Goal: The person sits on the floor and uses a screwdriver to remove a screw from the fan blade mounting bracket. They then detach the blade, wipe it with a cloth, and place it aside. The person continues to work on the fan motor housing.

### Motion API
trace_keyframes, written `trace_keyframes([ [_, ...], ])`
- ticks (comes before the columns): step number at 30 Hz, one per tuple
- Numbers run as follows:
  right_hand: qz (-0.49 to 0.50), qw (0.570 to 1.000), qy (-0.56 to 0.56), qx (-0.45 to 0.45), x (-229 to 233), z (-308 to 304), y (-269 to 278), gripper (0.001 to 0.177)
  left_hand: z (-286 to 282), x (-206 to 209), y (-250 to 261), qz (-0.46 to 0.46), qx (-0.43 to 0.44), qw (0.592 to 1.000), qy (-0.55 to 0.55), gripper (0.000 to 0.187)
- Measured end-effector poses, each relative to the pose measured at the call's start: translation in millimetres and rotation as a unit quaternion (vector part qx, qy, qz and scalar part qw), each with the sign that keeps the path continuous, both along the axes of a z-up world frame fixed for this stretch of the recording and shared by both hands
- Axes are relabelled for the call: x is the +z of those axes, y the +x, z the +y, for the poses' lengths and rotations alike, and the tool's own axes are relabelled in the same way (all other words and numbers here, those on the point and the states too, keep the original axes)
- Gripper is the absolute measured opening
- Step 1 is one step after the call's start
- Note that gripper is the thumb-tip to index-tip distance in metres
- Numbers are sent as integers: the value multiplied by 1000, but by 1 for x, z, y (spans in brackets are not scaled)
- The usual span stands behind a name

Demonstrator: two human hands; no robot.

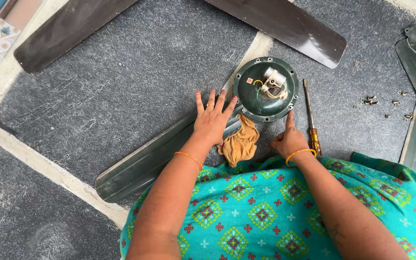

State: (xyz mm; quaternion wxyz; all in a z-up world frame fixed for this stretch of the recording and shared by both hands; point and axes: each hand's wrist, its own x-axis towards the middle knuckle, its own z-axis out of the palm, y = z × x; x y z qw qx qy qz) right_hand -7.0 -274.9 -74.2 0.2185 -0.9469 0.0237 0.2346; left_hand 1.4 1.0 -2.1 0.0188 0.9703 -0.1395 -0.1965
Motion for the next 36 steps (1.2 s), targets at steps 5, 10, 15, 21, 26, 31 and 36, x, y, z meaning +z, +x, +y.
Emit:
trace_keyframes([
  [5,10,1000,-2,-3,3,1,-2,126,0,-3,-3,-20,-10,1000,1,142],
  [10,12,1000,0,-2,4,2,-1,126,2,-1,-2,-20,-18,1000,10,136],
  [15,9,1000,-5,4,6,5,2,129,1,4,3,1,-17,1000,14,136],
  [21,25,1000,-2,0,12,8,1,127,2,4,3,3,-14,1000,11,140],
  [26,33,999,9,-4,16,7,0,128,2,1,2,4,-11,1000,8,142],
  [31,32,999,10,-7,17,7,-2,127,2,2,0,-7,-16,1000,3,139],
  [36,9,1000,-4,7,13,4,-1,126,4,-2,-1,-9,-14,1000,-8,128],
])
